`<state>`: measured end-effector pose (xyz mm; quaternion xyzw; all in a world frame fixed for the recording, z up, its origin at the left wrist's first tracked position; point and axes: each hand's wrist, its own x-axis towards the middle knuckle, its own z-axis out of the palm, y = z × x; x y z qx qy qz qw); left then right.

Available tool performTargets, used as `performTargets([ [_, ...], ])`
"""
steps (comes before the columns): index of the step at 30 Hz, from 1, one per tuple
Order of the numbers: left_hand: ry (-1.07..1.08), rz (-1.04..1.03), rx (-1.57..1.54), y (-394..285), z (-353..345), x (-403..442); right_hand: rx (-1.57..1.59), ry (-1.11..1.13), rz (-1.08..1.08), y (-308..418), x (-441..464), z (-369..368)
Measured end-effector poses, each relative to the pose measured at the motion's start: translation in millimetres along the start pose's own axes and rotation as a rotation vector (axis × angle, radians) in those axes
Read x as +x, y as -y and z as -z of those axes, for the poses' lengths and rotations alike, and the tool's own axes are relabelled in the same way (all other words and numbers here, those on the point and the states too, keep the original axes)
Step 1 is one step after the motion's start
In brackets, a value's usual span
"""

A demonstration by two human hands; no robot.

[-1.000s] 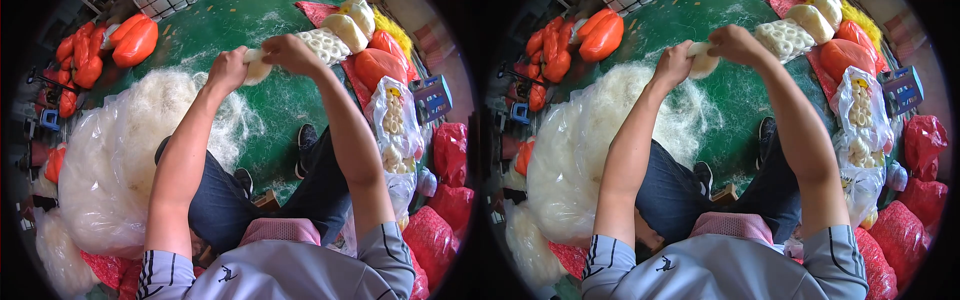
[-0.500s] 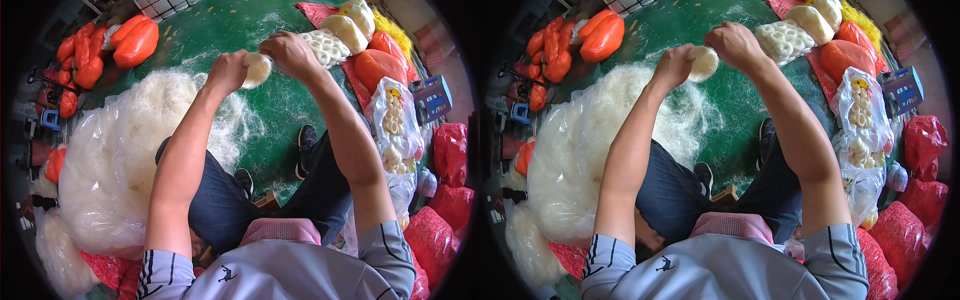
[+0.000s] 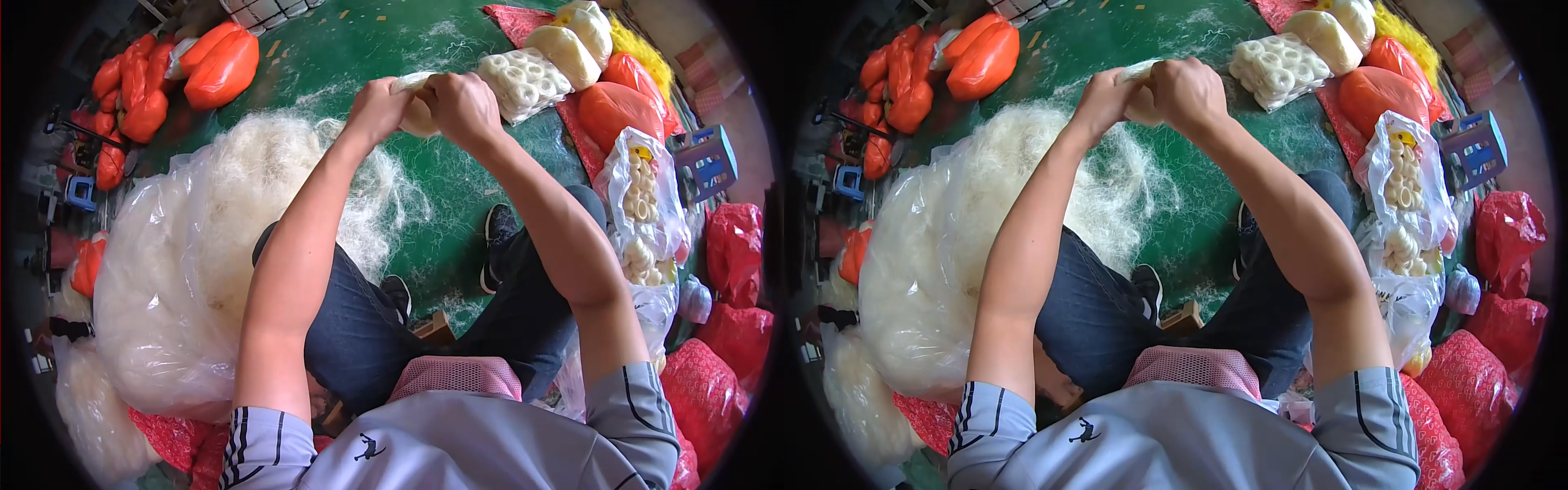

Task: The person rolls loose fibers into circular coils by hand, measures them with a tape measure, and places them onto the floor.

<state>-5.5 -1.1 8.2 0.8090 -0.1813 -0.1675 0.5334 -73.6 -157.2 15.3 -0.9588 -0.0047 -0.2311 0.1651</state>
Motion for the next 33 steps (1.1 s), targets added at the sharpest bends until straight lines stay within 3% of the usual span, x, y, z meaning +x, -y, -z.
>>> performTargets([
  [7, 0.162, 0.005, -0.345, -5.5, 6.2, -5.5, -0.02, -0.028, 0.045, 1.1, -1.9, -1.0],
  [19, 0.031, -0.141, -0.141, 8.4, 3.3, 8.5, -0.052, -0.067, 0.124, 2.1, -2.9, -6.1],
  [33, 0.144, -0.049, -0.358, -3.0, 9.0, -1.8, -0.058, -0.046, 0.063, -2.0, -2.1, -1.6],
])
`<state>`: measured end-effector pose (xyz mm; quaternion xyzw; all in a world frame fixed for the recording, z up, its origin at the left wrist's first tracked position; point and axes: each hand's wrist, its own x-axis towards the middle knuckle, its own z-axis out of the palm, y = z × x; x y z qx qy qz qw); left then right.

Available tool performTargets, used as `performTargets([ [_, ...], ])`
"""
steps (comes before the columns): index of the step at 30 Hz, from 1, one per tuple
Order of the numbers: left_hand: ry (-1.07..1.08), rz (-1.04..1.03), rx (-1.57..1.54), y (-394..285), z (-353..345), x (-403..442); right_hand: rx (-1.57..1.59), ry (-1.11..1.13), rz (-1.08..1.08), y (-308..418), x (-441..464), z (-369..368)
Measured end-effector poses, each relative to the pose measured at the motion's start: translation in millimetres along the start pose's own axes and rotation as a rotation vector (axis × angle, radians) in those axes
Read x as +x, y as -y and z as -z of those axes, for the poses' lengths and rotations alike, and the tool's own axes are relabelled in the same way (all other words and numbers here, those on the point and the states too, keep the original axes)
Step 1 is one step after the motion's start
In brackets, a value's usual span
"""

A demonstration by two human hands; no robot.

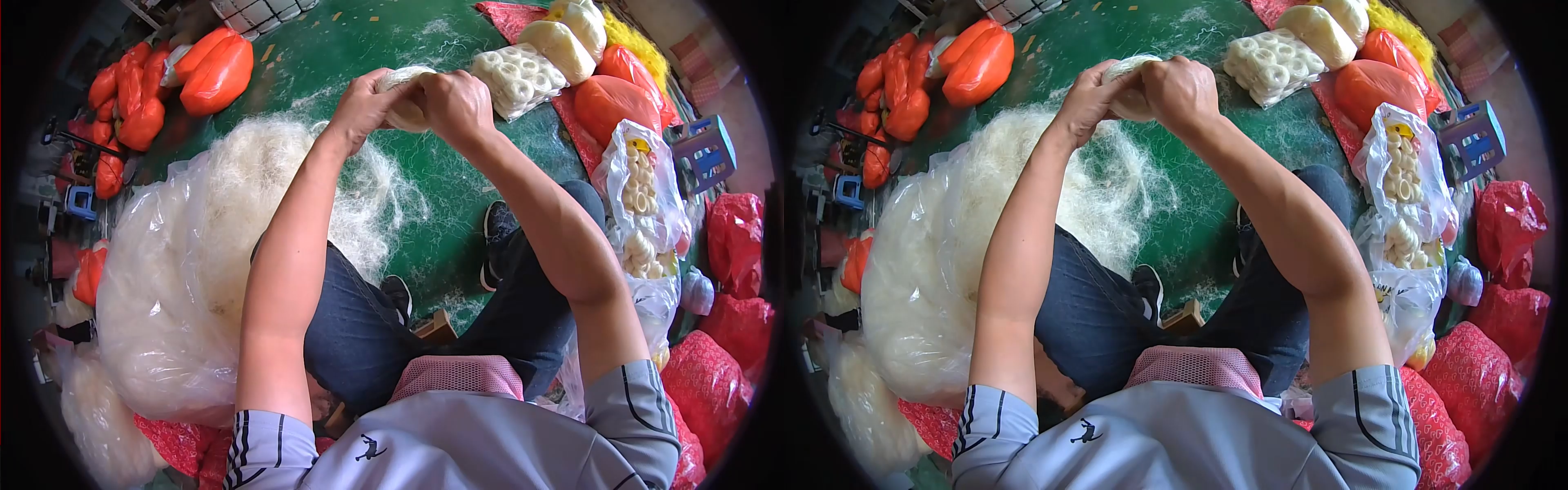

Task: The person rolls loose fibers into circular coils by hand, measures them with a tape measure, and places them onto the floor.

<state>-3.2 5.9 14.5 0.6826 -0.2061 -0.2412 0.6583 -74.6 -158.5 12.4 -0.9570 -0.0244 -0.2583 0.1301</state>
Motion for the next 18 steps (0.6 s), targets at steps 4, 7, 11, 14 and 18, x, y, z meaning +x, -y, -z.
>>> performTargets([
  [4, -0.031, -0.068, 0.014, 0.8, -4.4, 0.6, 0.003, 0.076, -0.038, 3.1, 0.6, 4.0],
  [7, -0.075, -0.146, 0.03, 4.2, -5.2, 4.3, 0.022, 0.047, -0.013, 5.5, 0.4, 9.6],
  [11, -0.154, -0.129, 0.098, 2.7, -4.4, 1.2, 0.065, 0.056, -0.006, 2.0, 2.2, 18.4],
  [14, -0.197, -0.133, 0.11, 1.7, -3.4, 0.9, 0.162, -0.015, -0.009, -6.1, 2.3, 23.5],
  [18, -0.238, -0.194, 0.29, 5.6, 3.1, 5.6, 0.308, -0.158, -0.062, -11.6, 10.8, 42.8],
])
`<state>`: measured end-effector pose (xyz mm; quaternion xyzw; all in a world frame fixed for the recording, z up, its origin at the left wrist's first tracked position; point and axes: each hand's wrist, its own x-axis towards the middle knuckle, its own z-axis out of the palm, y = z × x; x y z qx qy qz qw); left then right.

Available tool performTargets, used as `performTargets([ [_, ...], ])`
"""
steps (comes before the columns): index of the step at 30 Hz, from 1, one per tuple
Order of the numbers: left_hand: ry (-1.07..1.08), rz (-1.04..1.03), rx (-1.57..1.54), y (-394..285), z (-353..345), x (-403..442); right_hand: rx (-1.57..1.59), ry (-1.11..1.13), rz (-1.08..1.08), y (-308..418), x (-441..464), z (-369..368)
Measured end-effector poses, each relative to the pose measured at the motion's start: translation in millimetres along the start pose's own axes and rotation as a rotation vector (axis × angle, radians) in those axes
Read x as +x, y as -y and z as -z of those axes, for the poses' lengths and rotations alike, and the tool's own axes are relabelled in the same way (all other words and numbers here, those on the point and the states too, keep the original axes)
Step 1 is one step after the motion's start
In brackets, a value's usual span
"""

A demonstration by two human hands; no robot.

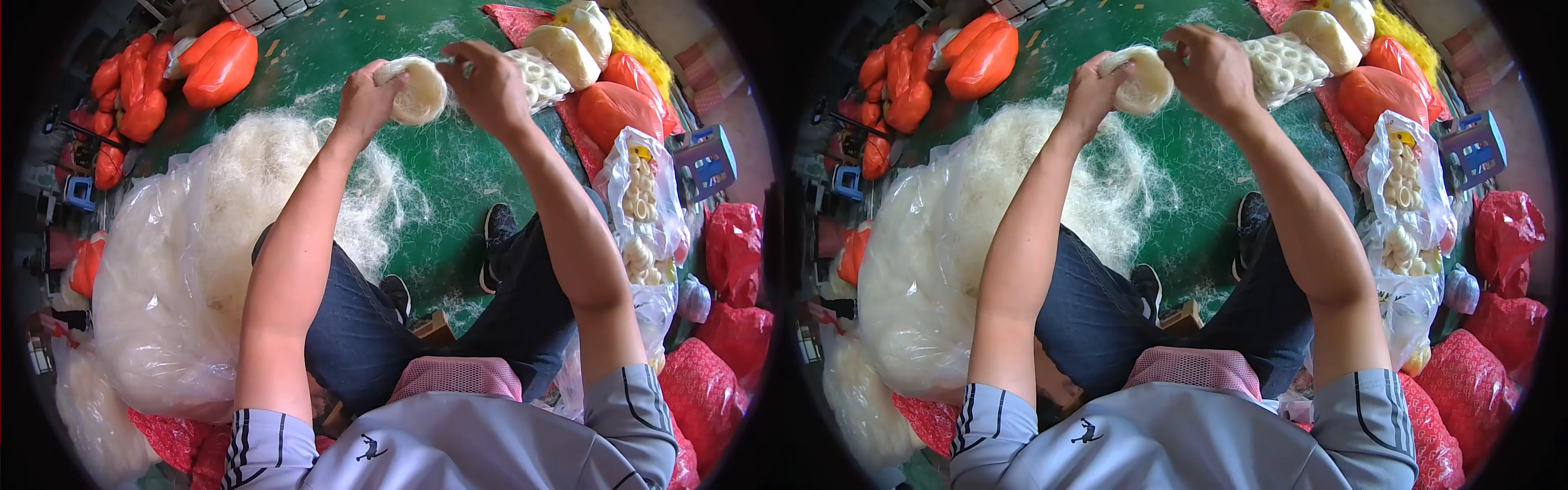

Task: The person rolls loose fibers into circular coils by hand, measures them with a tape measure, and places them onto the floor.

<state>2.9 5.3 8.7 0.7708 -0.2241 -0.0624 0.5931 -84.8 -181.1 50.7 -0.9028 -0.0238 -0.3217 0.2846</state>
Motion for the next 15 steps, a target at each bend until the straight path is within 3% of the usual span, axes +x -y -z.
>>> performTargets([
  [3, 0.008, -0.079, 0.217, -6.4, -2.8, -3.9, -0.021, -0.003, 0.169, -4.5, 5.6, 5.1],
  [7, 0.086, -0.138, 0.331, -29.2, -12.8, -19.6, 0.038, 0.231, 0.391, -14.1, -1.1, -18.0],
  [11, 0.13, -0.167, 0.589, -14.5, -11.2, -14.9, -0.308, 0.377, 0.254, -17.5, -5.4, -30.5],
  [15, 0.164, -0.169, 0.775, -19.8, -14.2, -21.3, -0.49, 0.385, 0.355, 9.5, -14.3, -36.0],
])
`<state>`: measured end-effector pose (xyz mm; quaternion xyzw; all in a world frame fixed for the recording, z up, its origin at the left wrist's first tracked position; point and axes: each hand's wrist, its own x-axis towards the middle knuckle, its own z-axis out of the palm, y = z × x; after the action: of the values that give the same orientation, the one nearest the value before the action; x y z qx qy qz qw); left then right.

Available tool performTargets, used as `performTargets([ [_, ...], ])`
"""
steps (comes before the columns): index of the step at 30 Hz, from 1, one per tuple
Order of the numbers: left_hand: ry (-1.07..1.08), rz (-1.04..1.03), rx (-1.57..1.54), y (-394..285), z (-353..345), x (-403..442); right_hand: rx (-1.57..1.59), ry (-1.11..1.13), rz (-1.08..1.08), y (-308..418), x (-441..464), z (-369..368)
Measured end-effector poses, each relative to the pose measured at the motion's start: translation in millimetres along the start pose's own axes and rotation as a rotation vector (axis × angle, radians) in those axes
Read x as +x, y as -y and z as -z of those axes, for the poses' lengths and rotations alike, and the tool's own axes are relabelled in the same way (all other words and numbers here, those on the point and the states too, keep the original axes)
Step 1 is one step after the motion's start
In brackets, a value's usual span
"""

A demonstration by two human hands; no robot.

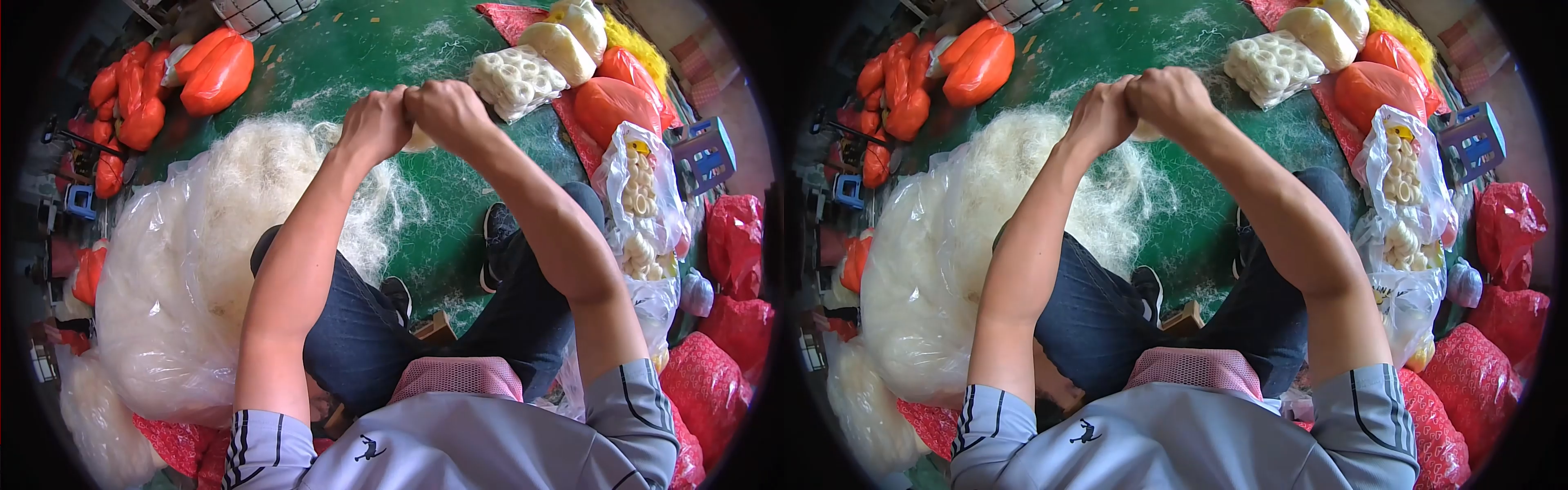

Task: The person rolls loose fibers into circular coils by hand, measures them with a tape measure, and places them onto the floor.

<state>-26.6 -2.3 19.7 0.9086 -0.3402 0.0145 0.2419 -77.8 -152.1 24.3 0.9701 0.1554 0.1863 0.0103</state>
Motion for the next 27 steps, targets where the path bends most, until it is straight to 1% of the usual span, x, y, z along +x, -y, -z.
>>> performTargets([
  [2, -0.025, -0.032, -0.012, 10.8, -9.3, 2.1, 0.032, -0.045, -0.045, 5.3, -2.3, -12.6],
  [4, 0.015, -0.012, -0.038, 8.8, -4.3, 2.6, 0.088, -0.096, -0.068, 3.7, 0.4, -20.4],
  [5, 0.037, 0.0, -0.05, 7.3, -2.4, 1.2, 0.183, -0.04, -0.108, -0.7, -1.2, -22.0],
  [8, 0.064, 0.014, -0.013, 12.6, -11.1, 3.7, 0.24, 0.088, -0.068, -21.8, -0.9, -33.4],
  [9, 0.075, 0.028, -0.009, 11.1, -13.4, 4.3, 0.205, 0.063, -0.047, -19.7, -2.3, -30.0],
  [10, 0.086, 0.043, -0.005, 9.9, -15.7, 4.2, 0.163, 0.088, -0.066, -14.3, -3.7, -28.1],
  [12, 0.082, 0.015, -0.03, 9.8, -17.1, 2.9, 0.079, 0.136, -0.095, 2.4, -2.9, -25.3],
  [13, 0.083, 0.003, -0.041, 10.4, -17.1, 1.4, 0.064, 0.114, -0.12, 8.4, -4.4, -25.8],
  [16, 0.195, 0.089, -0.01, 10.4, -10.3, 3.1, 0.159, 0.084, -0.122, -0.8, -3.1, -35.3],
  [17, 0.171, 0.102, -0.011, 13.5, -12.0, 4.6, 0.247, 0.037, -0.078, -8.2, -6.7, -35.9],
  [20, 0.105, 0.126, -0.009, 16.8, -17.6, 6.5, 0.252, 0.065, -0.084, -16.0, -3.9, -37.8],
  [24, 0.048, 0.108, -0.041, 10.1, -19.7, 1.2, 0.098, 0.069, -0.103, -1.9, 0.3, -37.3],
  [27, 0.028, 0.094, -0.069, 16.8, -23.4, 4.5, 0.137, 0.043, -0.162, 1.4, 0.6, -36.2],
])
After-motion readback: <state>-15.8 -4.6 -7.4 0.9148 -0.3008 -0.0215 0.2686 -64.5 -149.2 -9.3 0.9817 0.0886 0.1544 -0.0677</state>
